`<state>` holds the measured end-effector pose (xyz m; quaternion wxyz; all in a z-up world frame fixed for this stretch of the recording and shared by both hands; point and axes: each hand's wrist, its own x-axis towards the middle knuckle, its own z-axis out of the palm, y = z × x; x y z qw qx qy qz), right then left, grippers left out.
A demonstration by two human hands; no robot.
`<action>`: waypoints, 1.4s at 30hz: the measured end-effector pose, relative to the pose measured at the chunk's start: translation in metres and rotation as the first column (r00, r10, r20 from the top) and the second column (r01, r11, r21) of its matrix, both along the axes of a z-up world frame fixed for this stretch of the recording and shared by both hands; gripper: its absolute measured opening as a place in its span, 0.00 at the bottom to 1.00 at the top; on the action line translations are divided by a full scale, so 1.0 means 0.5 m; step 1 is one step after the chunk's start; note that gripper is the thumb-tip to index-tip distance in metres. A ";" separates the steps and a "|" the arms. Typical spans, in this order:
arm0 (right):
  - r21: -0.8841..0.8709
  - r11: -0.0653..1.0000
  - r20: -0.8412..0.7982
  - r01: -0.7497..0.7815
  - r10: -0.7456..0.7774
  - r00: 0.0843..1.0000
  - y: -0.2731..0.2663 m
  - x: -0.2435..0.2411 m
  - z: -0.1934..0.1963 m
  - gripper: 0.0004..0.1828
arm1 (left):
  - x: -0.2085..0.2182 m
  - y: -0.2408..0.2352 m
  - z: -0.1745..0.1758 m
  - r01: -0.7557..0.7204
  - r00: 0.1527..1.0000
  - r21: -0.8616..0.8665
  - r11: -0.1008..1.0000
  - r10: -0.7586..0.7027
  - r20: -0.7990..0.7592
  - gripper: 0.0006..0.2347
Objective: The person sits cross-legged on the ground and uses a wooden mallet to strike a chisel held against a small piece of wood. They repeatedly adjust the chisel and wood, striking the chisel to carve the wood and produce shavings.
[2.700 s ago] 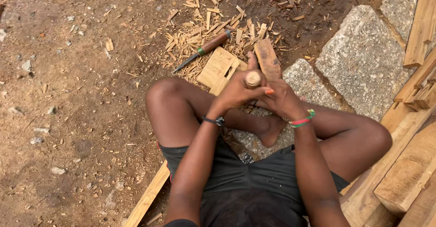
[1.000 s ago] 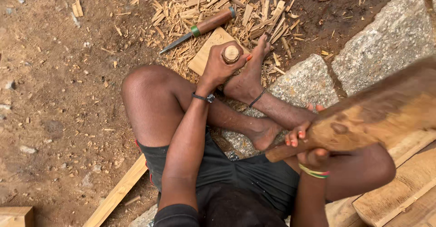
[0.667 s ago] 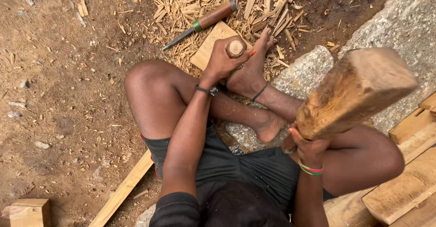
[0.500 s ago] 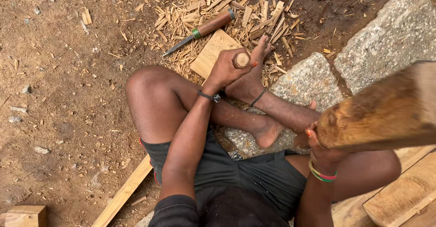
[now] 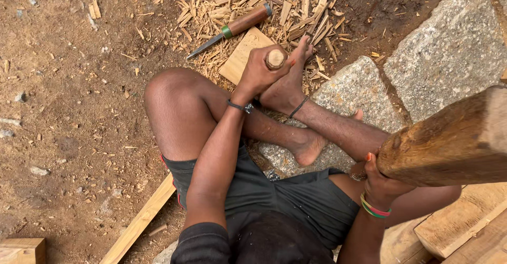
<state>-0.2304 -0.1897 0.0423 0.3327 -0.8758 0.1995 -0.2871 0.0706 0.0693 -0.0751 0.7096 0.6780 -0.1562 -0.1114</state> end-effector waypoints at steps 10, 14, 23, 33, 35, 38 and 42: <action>0.253 0.963 0.146 -0.095 0.059 0.987 0.040 -0.011 0.003 0.47 | 0.030 0.001 -0.003 0.284 0.959 0.106 0.953 -0.281 -0.042 0.11; 0.345 0.935 0.219 -0.081 0.004 0.976 0.050 -0.021 -0.001 0.48 | 0.020 0.028 -0.014 0.187 0.978 0.009 0.982 -0.185 -0.095 0.09; 0.250 0.945 0.245 -0.210 0.148 0.958 -0.038 -0.069 -0.029 0.58 | 0.032 0.011 -0.011 0.158 0.984 0.069 0.985 -0.152 -0.088 0.09; 0.232 0.953 0.081 -0.195 0.181 0.980 0.038 -0.035 -0.023 0.58 | 0.010 0.009 -0.034 0.049 0.998 0.010 0.999 -0.049 0.029 0.09; 0.259 0.947 0.062 -0.191 0.181 0.982 0.041 -0.037 -0.034 0.58 | 0.009 0.008 -0.035 0.034 0.999 -0.006 0.999 -0.034 0.027 0.09; 0.080 0.962 0.087 -0.260 0.253 0.964 0.041 -0.015 -0.035 0.61 | 0.006 0.008 -0.033 0.039 0.999 -0.011 0.999 -0.039 -0.024 0.09; -0.001 0.985 0.013 -0.175 0.175 0.984 0.070 0.017 -0.010 0.60 | 0.002 0.017 -0.030 0.007 0.996 -0.009 1.000 -0.008 -0.088 0.09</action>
